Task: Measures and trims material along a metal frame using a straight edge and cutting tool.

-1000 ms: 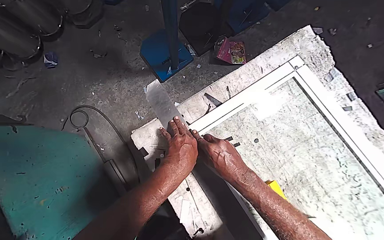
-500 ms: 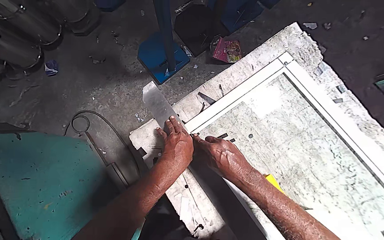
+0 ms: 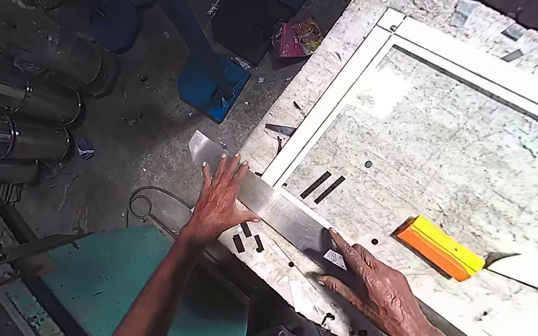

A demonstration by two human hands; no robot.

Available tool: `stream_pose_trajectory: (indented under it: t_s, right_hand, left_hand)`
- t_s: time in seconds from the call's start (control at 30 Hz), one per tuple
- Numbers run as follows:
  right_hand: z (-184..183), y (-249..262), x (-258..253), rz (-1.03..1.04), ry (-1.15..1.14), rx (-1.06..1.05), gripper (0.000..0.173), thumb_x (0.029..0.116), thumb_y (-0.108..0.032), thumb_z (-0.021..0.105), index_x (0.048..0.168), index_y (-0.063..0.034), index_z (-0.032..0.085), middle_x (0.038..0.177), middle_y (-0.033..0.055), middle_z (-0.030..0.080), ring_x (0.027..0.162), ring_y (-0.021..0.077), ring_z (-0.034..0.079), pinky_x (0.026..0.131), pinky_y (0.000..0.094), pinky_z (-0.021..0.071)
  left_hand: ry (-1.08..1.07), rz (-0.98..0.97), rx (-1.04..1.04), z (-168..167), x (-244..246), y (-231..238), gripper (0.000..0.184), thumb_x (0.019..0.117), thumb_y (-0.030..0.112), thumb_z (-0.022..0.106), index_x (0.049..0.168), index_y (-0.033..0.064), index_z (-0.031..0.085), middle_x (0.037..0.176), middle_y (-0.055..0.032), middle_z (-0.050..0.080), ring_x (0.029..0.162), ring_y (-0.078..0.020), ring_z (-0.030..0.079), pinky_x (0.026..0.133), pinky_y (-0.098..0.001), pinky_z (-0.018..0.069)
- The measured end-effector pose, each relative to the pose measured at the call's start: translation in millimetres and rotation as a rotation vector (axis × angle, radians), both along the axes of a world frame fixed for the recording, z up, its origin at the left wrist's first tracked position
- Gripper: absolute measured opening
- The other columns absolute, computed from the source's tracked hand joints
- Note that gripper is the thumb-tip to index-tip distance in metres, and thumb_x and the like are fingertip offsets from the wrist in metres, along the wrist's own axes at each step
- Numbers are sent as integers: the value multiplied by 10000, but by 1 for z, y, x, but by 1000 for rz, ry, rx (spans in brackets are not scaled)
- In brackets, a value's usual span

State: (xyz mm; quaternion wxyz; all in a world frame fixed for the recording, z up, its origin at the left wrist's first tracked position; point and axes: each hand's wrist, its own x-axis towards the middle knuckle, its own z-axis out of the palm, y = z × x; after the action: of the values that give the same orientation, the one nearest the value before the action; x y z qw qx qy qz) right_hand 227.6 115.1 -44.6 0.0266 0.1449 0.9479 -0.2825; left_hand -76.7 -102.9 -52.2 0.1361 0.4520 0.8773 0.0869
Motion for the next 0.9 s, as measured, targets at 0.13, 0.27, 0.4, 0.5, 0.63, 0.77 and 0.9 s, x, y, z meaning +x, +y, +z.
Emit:
stream_pose_trajectory:
  t_s: [0.13, 0.27, 0.4, 0.5, 0.63, 0.77, 0.9]
  right_hand:
    - [-4, -13, -1, -18, -29, 71, 827, 890, -729, 562, 1499, -169, 546, 843, 108, 623, 544, 234, 576, 421, 385, 437]
    - [0, -16, -3, -54, -89, 113, 869, 893, -739, 552, 1503, -120, 537, 822, 116, 643, 537, 252, 588, 425, 400, 440]
    - [8, -22, -3, -65, -132, 90, 779, 902, -649, 623, 1505, -163, 543, 813, 114, 633, 555, 258, 595, 438, 411, 443]
    - [9, -26, -2, -88, -147, 82, 742, 914, -627, 624, 1504, -183, 551, 798, 111, 630, 547, 251, 582, 442, 406, 435]
    - [7, -27, 0, -95, -165, 72, 744, 920, -632, 619, 1507, -180, 549, 790, 115, 615, 543, 251, 571, 448, 407, 435]
    - [6, -28, 1, -111, -167, 62, 750, 918, -637, 624, 1501, -171, 556, 797, 120, 620, 553, 251, 575, 453, 409, 439]
    - [6, -29, 6, -130, -171, 52, 783, 916, -663, 623, 1505, -153, 547, 804, 135, 623, 570, 265, 581, 470, 418, 448]
  left_hand:
    - [8, -174, 33, -1, -37, 3, 1114, 644, 909, 646, 1471, 170, 547, 1557, -149, 475, 1524, -330, 329, 1245, -643, 181]
    - [62, -275, 103, -3, -53, 1, 977, 668, 892, 646, 1327, 171, 661, 1336, -124, 632, 1384, -313, 509, 1218, -657, 227]
    - [142, -317, 178, -5, -54, -5, 910, 663, 903, 630, 1239, 204, 714, 1197, -84, 683, 1254, -263, 582, 1172, -608, 273]
    - [157, -319, 201, -6, -53, -8, 878, 667, 906, 625, 1225, 235, 723, 1194, -69, 692, 1254, -244, 586, 1144, -595, 299]
    - [138, -335, 210, -9, -55, -9, 872, 681, 905, 616, 1244, 246, 717, 1217, -62, 699, 1275, -245, 579, 1128, -575, 322]
    - [130, -340, 210, -13, -56, -9, 884, 676, 910, 610, 1248, 244, 715, 1219, -59, 693, 1262, -239, 577, 1122, -548, 333]
    - [123, -339, 206, -13, -56, -10, 893, 678, 917, 601, 1259, 248, 709, 1220, -55, 689, 1261, -235, 570, 1114, -536, 333]
